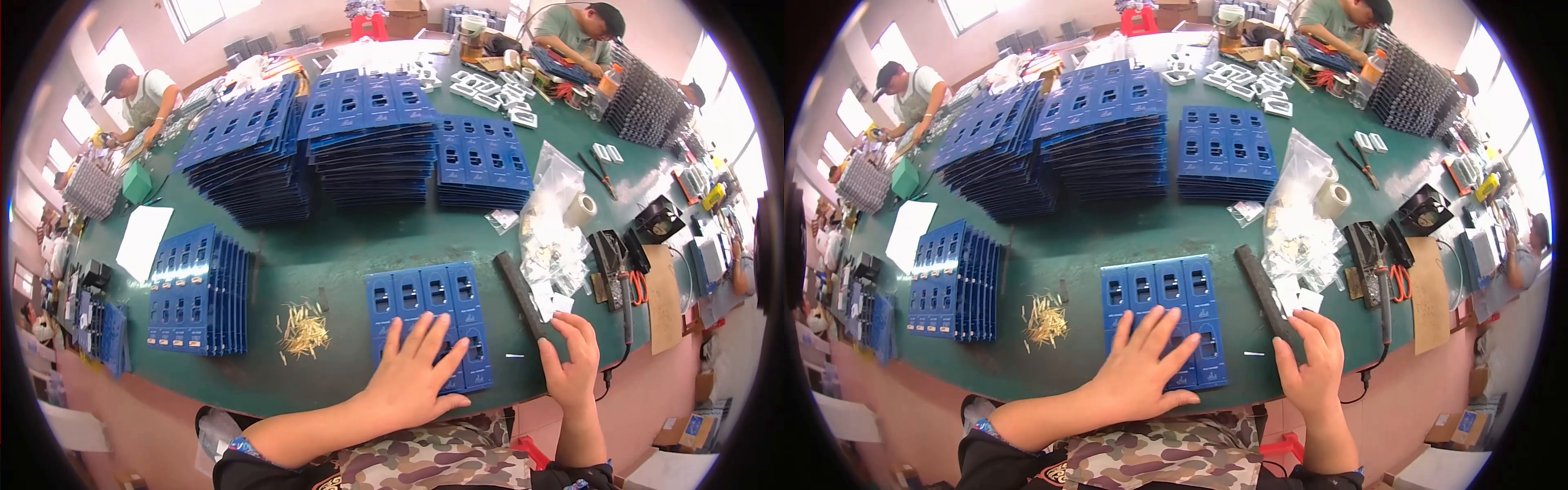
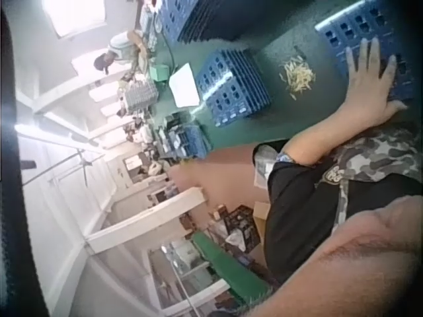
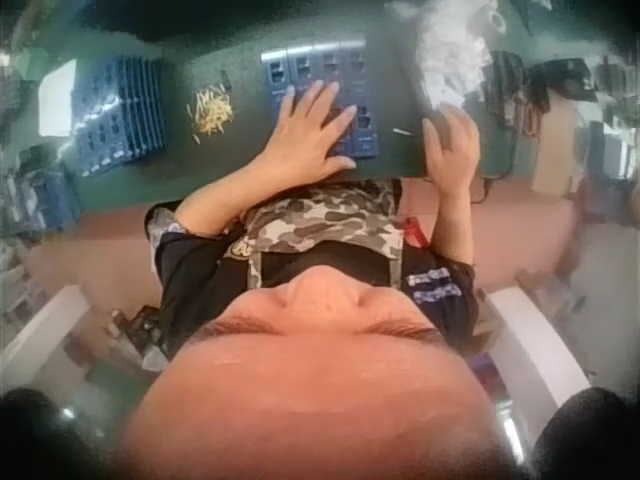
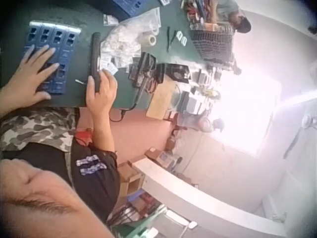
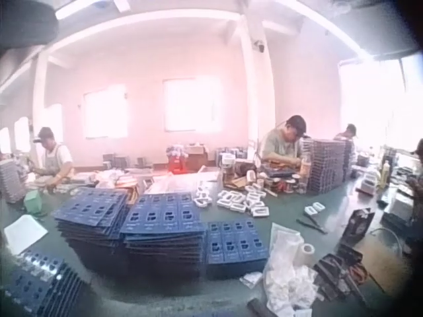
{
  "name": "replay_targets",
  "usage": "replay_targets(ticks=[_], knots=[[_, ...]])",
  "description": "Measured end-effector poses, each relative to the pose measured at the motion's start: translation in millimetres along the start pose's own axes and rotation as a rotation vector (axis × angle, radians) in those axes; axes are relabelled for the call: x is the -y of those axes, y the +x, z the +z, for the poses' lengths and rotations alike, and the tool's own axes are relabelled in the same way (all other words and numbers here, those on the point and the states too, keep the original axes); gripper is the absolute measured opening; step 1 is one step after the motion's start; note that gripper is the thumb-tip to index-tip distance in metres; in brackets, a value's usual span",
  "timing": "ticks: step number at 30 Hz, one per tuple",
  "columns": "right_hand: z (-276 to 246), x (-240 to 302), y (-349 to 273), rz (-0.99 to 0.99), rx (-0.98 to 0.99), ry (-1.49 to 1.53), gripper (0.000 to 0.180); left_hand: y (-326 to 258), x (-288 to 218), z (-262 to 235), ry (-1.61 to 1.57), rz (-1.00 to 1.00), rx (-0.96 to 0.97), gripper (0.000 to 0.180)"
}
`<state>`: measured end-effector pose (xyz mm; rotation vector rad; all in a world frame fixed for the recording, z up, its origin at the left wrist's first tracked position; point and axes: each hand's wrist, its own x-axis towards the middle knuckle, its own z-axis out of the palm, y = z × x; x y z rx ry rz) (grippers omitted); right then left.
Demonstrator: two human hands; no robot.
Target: The person inserts metal pins into blue plastic fixtures by hand, then solders them using a soldering iron and solder wire.
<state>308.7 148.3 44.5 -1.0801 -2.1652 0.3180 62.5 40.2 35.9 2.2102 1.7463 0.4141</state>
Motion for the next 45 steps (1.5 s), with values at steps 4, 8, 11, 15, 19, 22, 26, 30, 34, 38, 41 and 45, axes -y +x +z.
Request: replay_targets(ticks=[4,8,11,15,19,22,26,30,34,38,41,45], knots=[[0,-5,4,0.023,-0.022,0.008,0.028,-7,7,-12,0.051,-0.042,-0.011,0.081],[3,-7,-3,0.045,-0.009,0.013,0.028,-2,14,-13,0.084,-0.023,-0.043,0.08],[2,-4,-5,0.048,-0.018,0.041,0.027,14,12,-14,0.073,0.027,-0.027,0.08],[-2,-2,-12,0.043,-0.023,0.053,0.026,30,13,-3,0.079,0.066,0.017,0.079],[-7,-6,-22,0.043,-0.045,0.075,0.024,34,14,1,0.095,0.069,0.036,0.078],[-10,-8,-27,0.043,-0.049,0.08,0.023,32,13,1,0.109,0.071,0.026,0.078],[-10,-14,-30,0.045,-0.058,0.091,0.024,25,10,-5,0.116,0.055,0.011,0.079],[-7,-17,-18,0.11,0.065,-0.014,0.031,3,7,-6,0.11,0.029,0.065,0.08],[2,-14,-2,0.11,0.213,-0.086,0.039,-5,5,-1,0.094,0.02,0.066,0.08],[9,-13,2,0.099,0.225,-0.104,0.041,10,1,-5,0.096,0.042,-0.025,0.079],[9,-15,-1,0.084,0.211,-0.131,0.041,23,7,10,0.117,0.066,-0.063,0.075],[9,-14,-5,0.091,0.197,-0.129,0.04,23,9,15,0.115,0.074,-0.087,0.074]])
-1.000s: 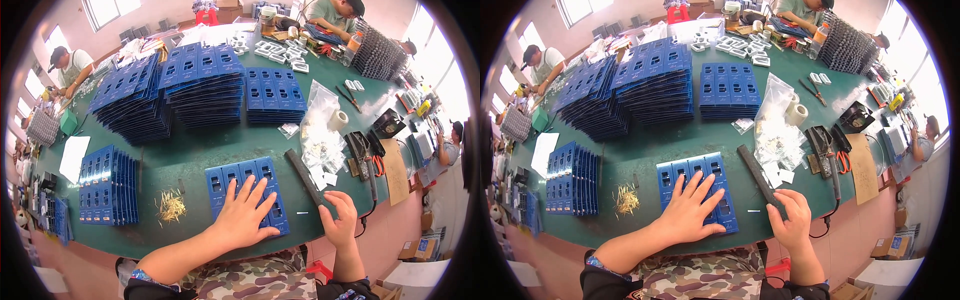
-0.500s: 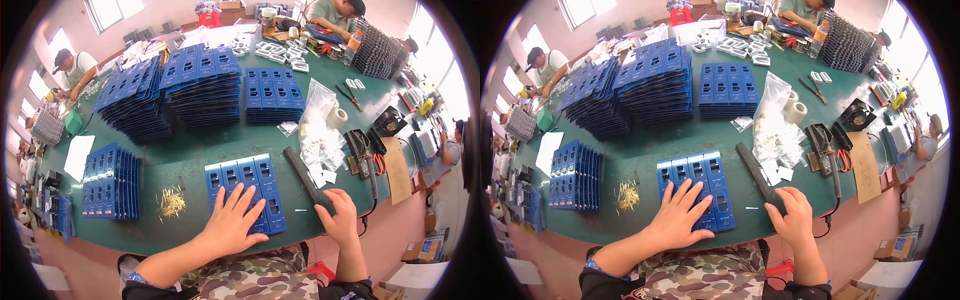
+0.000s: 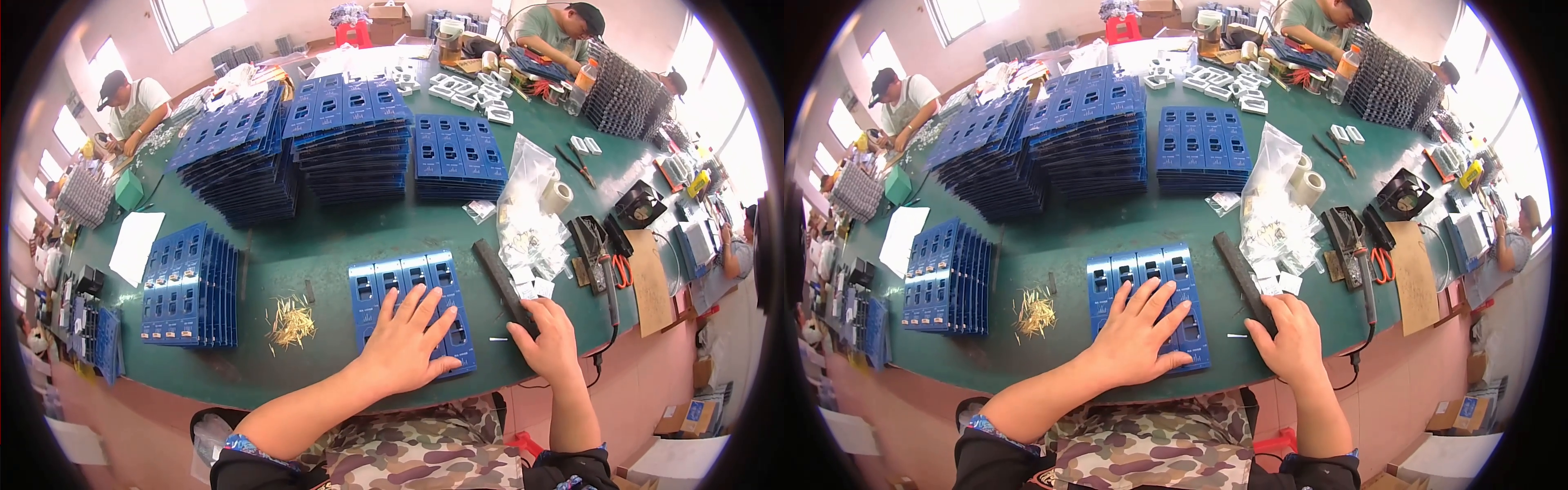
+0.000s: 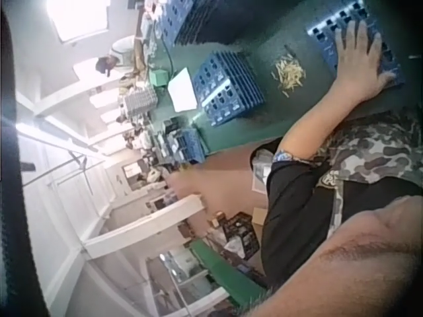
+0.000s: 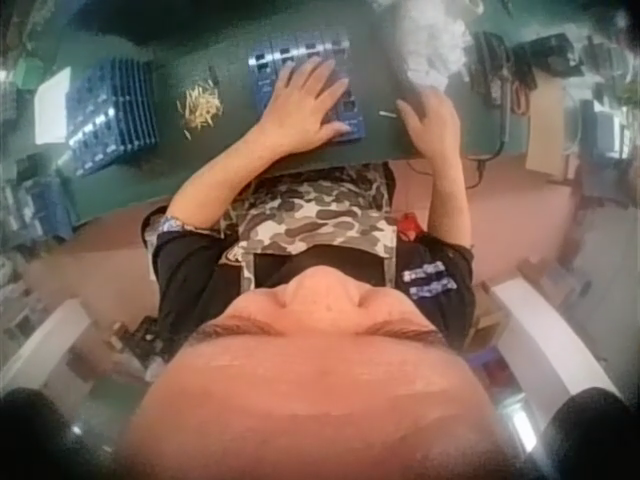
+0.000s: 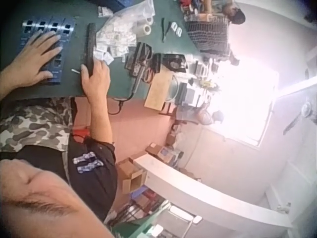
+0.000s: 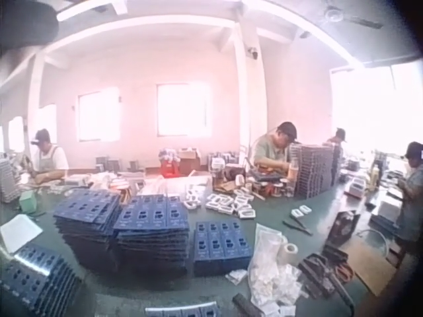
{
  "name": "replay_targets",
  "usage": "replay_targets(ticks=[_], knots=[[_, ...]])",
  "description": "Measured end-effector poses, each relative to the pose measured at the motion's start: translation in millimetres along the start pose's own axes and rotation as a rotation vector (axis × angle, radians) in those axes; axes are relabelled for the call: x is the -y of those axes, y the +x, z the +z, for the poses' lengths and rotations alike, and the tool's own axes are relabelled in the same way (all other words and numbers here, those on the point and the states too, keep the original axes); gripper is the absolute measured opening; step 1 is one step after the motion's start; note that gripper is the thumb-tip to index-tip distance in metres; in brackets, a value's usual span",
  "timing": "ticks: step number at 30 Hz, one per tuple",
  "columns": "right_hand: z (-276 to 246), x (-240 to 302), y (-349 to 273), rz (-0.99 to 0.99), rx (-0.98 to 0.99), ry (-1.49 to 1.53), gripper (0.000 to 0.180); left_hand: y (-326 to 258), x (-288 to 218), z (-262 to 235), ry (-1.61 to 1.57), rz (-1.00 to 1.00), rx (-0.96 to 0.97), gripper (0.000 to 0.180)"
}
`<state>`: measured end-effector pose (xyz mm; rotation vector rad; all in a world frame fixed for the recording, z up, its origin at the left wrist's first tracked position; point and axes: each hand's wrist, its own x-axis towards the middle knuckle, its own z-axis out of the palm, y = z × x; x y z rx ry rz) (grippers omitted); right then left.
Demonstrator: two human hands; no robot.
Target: The person inserts metal pins into blue plastic fixtures by hand, then solders them using a soldering iron and solder wire.
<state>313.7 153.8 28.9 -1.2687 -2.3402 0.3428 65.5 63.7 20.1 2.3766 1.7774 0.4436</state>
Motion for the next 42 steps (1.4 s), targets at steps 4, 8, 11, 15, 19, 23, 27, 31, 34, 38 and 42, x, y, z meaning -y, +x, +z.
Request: replay_targets(ticks=[4,8,11,15,19,23,27,31,34,38,42], knots=[[1,0,2,0.01,0.0,0.006,0.039,2,-1,-2,0.002,-0.013,0.004,0.075],[1,-1,3,0.04,0.012,0.038,0.039,-5,-5,-15,-0.037,-0.04,0.026,0.076],[2,-3,2,0.065,0.021,0.073,0.038,-23,-6,-20,-0.033,-0.059,0.089,0.077],[5,-6,2,0.052,-0.001,0.064,0.038,-39,-3,-19,-0.025,-0.084,0.118,0.077],[4,-4,6,0.053,0.003,0.078,0.039,-43,-3,-17,-0.027,-0.089,0.095,0.076],[6,-1,15,0.04,0.026,0.054,0.041,-40,-11,-21,-0.024,-0.057,0.054,0.075],[12,-3,24,-0.011,0.044,0.004,0.041,-56,-26,-29,-0.068,-0.024,0.071,0.071],[17,-8,27,-0.111,0.0,0.014,0.04,-77,-24,-31,-0.086,-0.088,0.063,0.068],[6,12,32,-0.288,0.046,0.102,0.04,-85,-22,-26,-0.087,-0.103,0.042,0.068],[1,52,51,-0.584,0.156,0.076,0.036,-86,-20,-26,-0.077,-0.099,0.033,0.069],[28,64,65,-0.788,0.247,0.103,0.031,-86,-21,-23,-0.084,-0.105,0.032,0.069]])
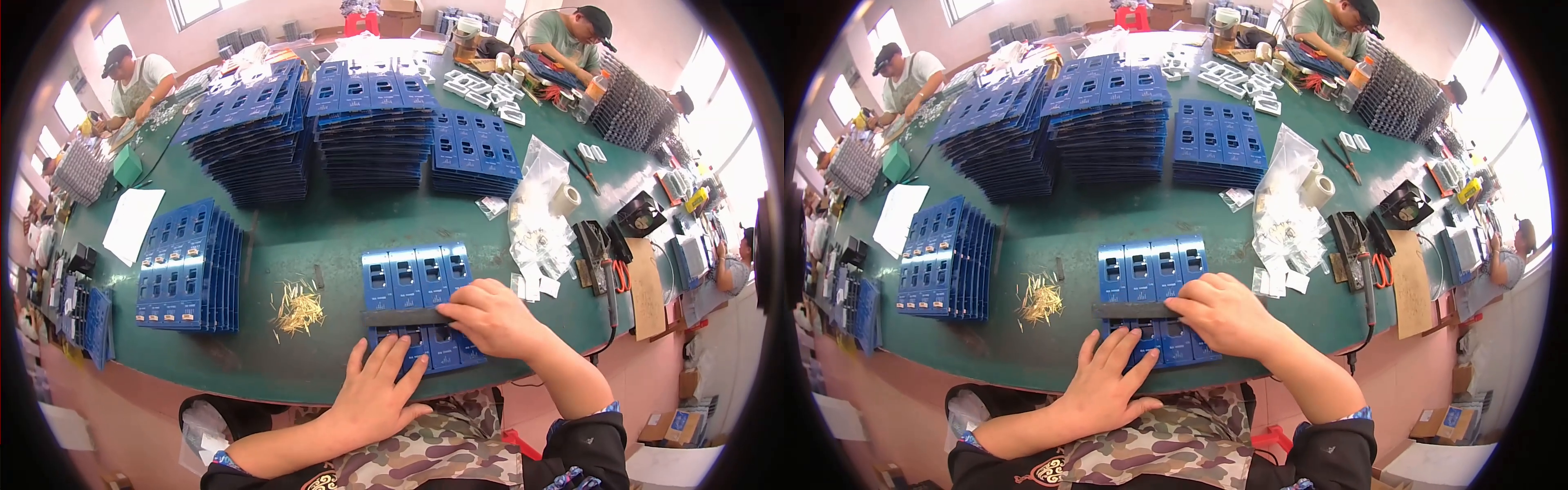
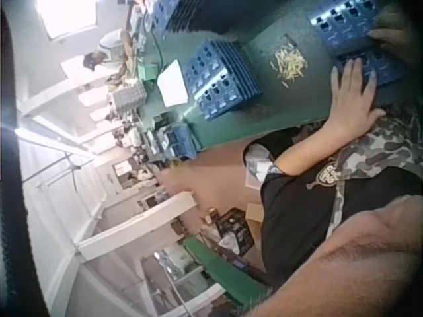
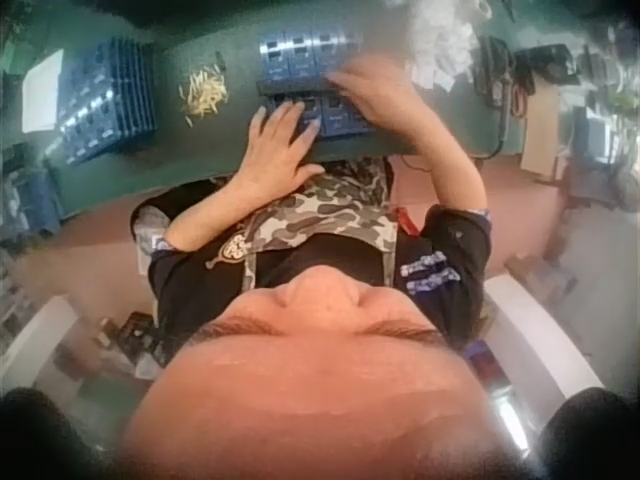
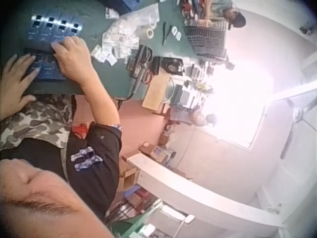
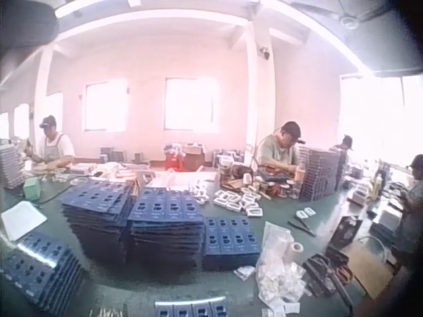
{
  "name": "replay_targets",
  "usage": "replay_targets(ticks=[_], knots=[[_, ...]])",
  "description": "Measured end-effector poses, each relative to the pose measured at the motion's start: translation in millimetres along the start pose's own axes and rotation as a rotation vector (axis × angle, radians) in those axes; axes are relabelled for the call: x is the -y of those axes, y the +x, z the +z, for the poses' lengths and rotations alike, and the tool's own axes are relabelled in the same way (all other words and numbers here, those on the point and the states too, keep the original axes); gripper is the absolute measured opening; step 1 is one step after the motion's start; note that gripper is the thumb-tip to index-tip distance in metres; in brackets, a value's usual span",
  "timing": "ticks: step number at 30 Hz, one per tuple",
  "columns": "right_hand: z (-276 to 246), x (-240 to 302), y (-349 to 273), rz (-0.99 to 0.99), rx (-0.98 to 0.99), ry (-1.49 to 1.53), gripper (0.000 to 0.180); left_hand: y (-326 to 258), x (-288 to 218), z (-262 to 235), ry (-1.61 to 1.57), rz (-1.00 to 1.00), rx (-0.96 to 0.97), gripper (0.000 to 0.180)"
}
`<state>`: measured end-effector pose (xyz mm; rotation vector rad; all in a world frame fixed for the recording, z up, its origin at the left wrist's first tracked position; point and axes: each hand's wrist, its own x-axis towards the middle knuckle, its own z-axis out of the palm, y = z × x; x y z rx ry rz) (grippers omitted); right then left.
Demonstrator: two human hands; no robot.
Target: The person inserts metal pins into blue plastic fixtures by hand, then solders them using a soldering iron and solder wire.
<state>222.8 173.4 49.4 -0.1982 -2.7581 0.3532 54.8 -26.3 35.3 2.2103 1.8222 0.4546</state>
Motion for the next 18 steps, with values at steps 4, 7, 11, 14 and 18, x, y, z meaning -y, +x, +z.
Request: replay_targets(ticks=[4,7,11,14,18], knots=[[16,-1,14,-0.045,0.07,0.018,0.032,-2,1,0,0.016,-0.003,-0.003,0.068],[18,-2,19,-0.013,0.016,0.017,0.033,-2,3,-2,0.016,-0.004,0.008,0.068],[20,2,15,0.076,-0.037,0.019,0.034,-4,4,-2,0.0,0.014,0.01,0.067],[22,7,8,0.123,-0.078,-0.003,0.034,-7,4,0,-0.028,0.017,-0.005,0.065],[6,32,-7,0.112,-0.237,0.019,0.032,-20,11,0,-0.076,0.013,-0.083,0.059]])
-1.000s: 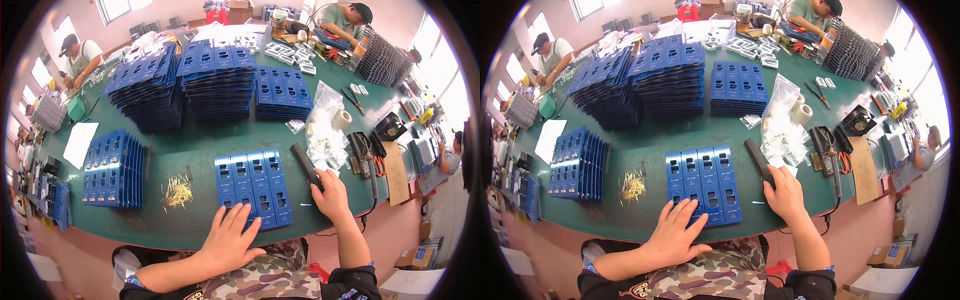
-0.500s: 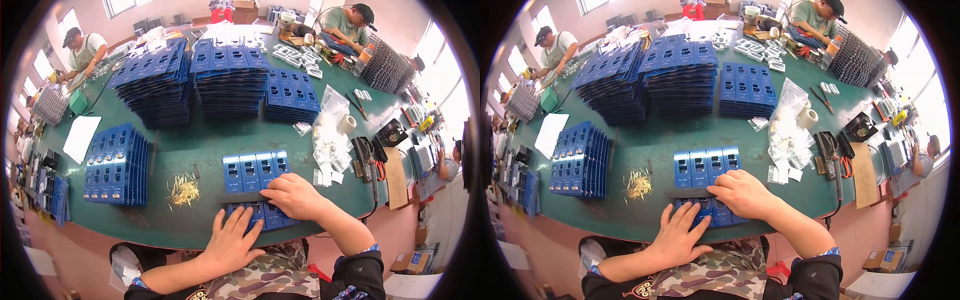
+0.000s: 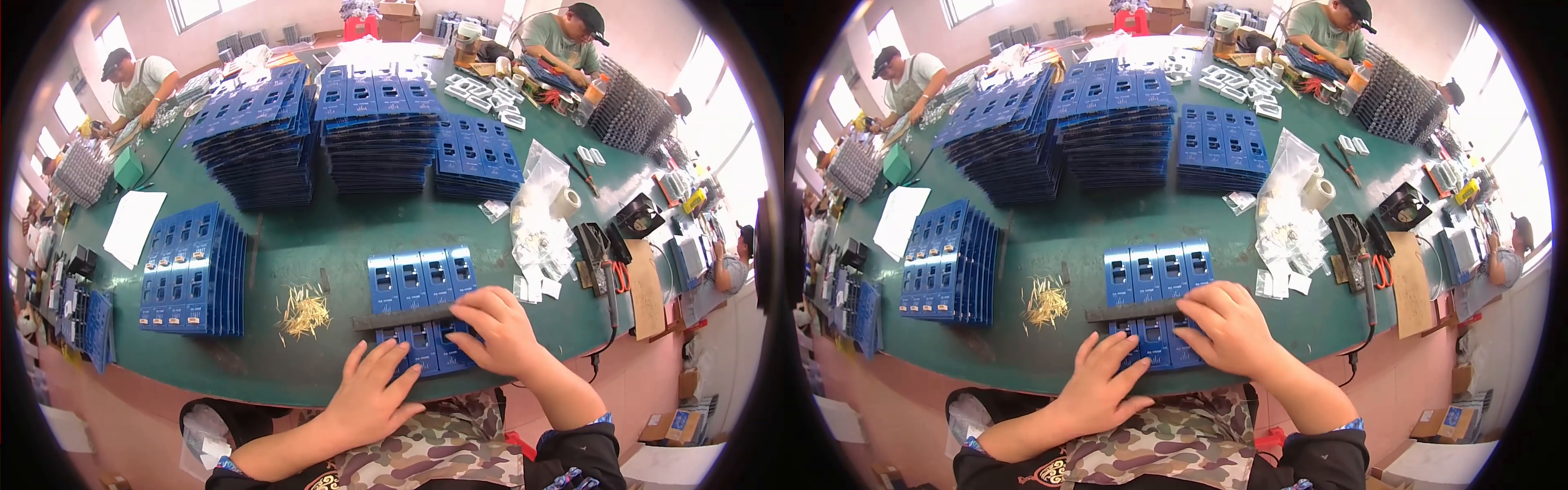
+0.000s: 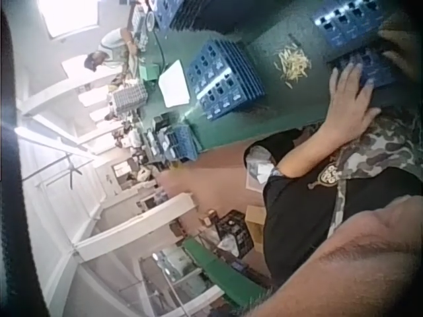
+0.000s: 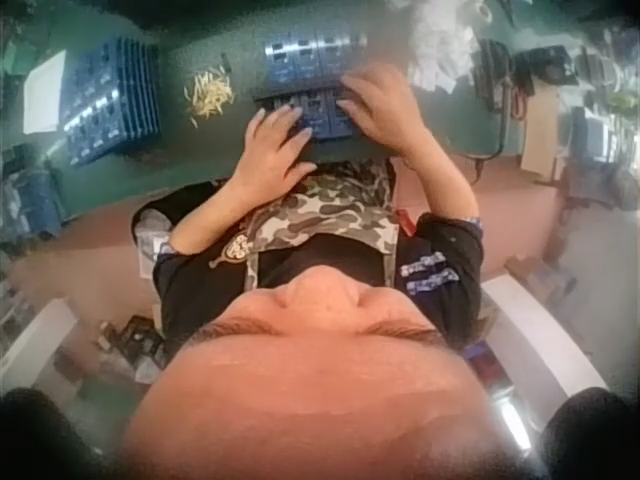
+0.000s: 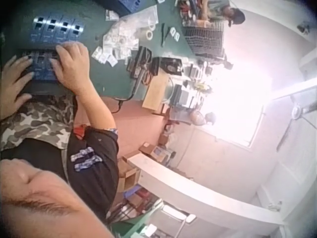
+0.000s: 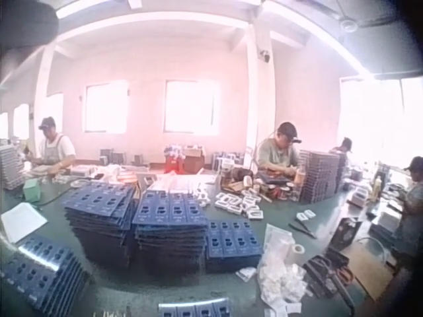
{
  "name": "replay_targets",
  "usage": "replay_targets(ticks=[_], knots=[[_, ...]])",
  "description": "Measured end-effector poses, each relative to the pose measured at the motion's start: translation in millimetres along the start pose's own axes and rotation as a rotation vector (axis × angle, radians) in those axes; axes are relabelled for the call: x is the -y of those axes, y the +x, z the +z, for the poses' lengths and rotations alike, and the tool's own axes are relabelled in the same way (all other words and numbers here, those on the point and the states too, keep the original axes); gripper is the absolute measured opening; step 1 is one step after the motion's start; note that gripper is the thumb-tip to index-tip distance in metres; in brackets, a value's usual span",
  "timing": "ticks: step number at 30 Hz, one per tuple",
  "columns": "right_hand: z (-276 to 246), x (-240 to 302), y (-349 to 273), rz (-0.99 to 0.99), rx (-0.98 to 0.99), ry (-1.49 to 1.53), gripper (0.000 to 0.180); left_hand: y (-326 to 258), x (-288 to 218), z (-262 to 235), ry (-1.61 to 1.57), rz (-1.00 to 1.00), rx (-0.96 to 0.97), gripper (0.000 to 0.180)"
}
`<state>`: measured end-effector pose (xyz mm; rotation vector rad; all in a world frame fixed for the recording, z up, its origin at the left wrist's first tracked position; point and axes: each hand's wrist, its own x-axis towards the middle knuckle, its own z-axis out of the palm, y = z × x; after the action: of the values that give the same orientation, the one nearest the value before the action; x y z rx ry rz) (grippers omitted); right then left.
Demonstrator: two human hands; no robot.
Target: The person inserts metal pins into blue plastic fixtures by hand, then solders them using a soldering iron and solder wire.
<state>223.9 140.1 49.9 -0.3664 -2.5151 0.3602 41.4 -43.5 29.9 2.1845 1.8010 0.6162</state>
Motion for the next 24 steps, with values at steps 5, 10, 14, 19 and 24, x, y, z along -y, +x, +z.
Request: replay_targets(ticks=[5,10,14,19,24], knots=[[-13,39,-67,-0.027,0.074,0.363,0.027,-28,21,-8,-0.081,0.036,-0.3,0.034],[31,32,-160,0.381,0.398,0.147,0.024,-54,19,0,-0.531,0.205,0.013,0.022],[61,35,-192,0.334,0.329,0.061,0.02,-68,27,59,-0.458,-0.001,0.28,0.026],[76,55,-202,0.306,0.296,-0.067,0.011,-52,31,104,-0.42,-0.141,0.482,0.037],[67,79,-168,0.386,0.325,0.101,0.016,-29,-10,112,-0.431,-0.066,0.455,0.028]])
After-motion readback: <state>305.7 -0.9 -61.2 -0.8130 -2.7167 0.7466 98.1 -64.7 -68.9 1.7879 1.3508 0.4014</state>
